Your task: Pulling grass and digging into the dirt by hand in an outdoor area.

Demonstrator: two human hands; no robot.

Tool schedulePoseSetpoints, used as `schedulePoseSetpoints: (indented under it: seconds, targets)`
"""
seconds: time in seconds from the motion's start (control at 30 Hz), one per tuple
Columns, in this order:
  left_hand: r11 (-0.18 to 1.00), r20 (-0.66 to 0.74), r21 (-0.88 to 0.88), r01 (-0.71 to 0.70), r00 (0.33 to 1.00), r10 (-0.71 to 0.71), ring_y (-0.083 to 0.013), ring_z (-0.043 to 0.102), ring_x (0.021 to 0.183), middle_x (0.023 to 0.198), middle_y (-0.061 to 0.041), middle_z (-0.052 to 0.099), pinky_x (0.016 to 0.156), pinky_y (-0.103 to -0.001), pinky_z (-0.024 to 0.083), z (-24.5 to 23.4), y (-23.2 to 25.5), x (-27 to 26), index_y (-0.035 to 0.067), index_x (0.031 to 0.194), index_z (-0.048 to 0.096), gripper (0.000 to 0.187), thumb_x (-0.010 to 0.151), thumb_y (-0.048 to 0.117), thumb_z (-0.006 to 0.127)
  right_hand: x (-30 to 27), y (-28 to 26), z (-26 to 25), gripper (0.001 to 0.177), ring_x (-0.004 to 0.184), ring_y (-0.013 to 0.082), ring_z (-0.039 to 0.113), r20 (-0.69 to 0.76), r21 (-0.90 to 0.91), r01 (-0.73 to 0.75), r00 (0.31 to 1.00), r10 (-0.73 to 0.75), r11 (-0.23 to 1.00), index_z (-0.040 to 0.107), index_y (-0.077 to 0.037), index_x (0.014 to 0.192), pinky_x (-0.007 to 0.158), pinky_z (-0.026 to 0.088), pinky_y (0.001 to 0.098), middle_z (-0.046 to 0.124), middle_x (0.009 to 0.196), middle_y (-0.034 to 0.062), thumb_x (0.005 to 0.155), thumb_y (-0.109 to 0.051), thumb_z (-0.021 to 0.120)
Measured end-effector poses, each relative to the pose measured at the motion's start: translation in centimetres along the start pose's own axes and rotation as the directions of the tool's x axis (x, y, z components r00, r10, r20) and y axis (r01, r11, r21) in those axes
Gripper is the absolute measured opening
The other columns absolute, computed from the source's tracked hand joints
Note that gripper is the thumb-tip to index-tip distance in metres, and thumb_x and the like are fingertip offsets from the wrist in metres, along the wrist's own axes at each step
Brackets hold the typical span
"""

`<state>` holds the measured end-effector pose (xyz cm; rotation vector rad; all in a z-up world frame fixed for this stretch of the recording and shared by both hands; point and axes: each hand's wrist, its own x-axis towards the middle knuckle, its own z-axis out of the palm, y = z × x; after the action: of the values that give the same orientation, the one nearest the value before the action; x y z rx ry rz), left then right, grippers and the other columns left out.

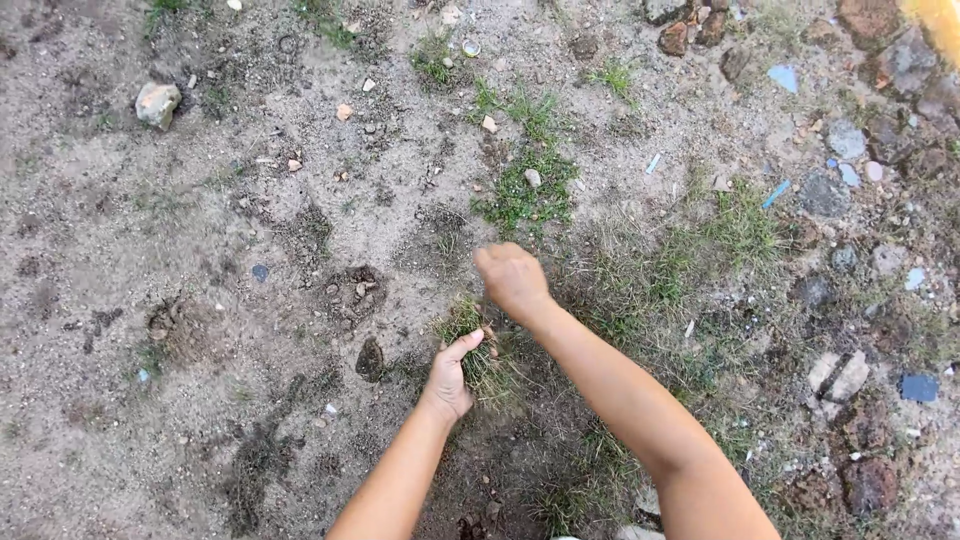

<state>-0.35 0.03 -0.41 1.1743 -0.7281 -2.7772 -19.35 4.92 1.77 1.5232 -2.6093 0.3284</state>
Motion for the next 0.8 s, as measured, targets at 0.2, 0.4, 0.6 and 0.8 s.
schedulePoseSetpoints:
  seconds: [0.2, 0.4, 0.6, 0.8]
  targets:
    - [0.998, -0.062, -0.055, 0.033, 0.997, -0.036, -0.0192, 0.072, 0.074, 0.085, -0.005, 0.074, 0.066, -0.037, 0.059, -0.1, 0.6, -0.2, 0.007, 0.098, 0.073, 0.017, 0.084, 0.018, 0.074, 6.0, 1.5, 1.7, 0.044, 0.067, 0.0193, 0.065, -0.008, -0.410, -0.059, 0.998, 0.062, 0.910, 0.065, -0.003, 0.123, 0.047, 0.056, 0.0334, 0.070, 0.082, 0.0069, 0.083, -0.017, 0.057]
    - [0.998, -0.047, -0.015, 0.056, 0.997, -0.056, -0.0192, 0.072, 0.075, 0.087, -0.007, 0.076, 0.068, -0.036, 0.059, -0.4, 0.7, -0.7, 0.007, 0.100, 0.075, 0.020, 0.084, 0.019, 0.074, 6.8, 5.0, 5.5, 0.043, 0.070, 0.0212, 0.064, 0.120, -0.585, -0.129, 0.963, 0.242, 0.801, 0.061, -0.003, 0.135, 0.055, 0.052, 0.0352, 0.071, 0.082, 0.0087, 0.095, -0.019, 0.054]
    - [0.997, -0.036, -0.027, 0.072, 0.997, -0.073, -0.0195, 0.072, 0.075, 0.085, -0.006, 0.076, 0.068, -0.037, 0.059, -0.1, 0.5, -0.2, 0.009, 0.097, 0.075, 0.017, 0.084, 0.020, 0.074, 7.9, 6.1, 5.0, 0.014, 0.084, 0.0234, 0.067, 0.212, -0.550, -0.125, 0.936, 0.283, 0.826, 0.068, -0.011, 0.096, 0.065, 0.052, 0.0376, 0.072, 0.089, 0.0079, 0.093, -0.019, 0.058]
    - [0.982, -0.123, 0.076, 0.171, 0.979, -0.161, -0.0194, 0.073, 0.076, 0.084, -0.007, 0.076, 0.070, -0.038, 0.060, 1.1, 1.8, -1.1, 0.011, 0.094, 0.072, 0.016, 0.085, 0.023, 0.073, 7.6, 8.3, 5.5, 0.016, 0.077, 0.0261, 0.076, 0.249, -0.300, -0.174, 0.935, 0.253, 0.938, 0.070, -0.009, 0.095, 0.063, 0.061, 0.0408, 0.075, 0.085, 0.0103, 0.095, -0.017, 0.056]
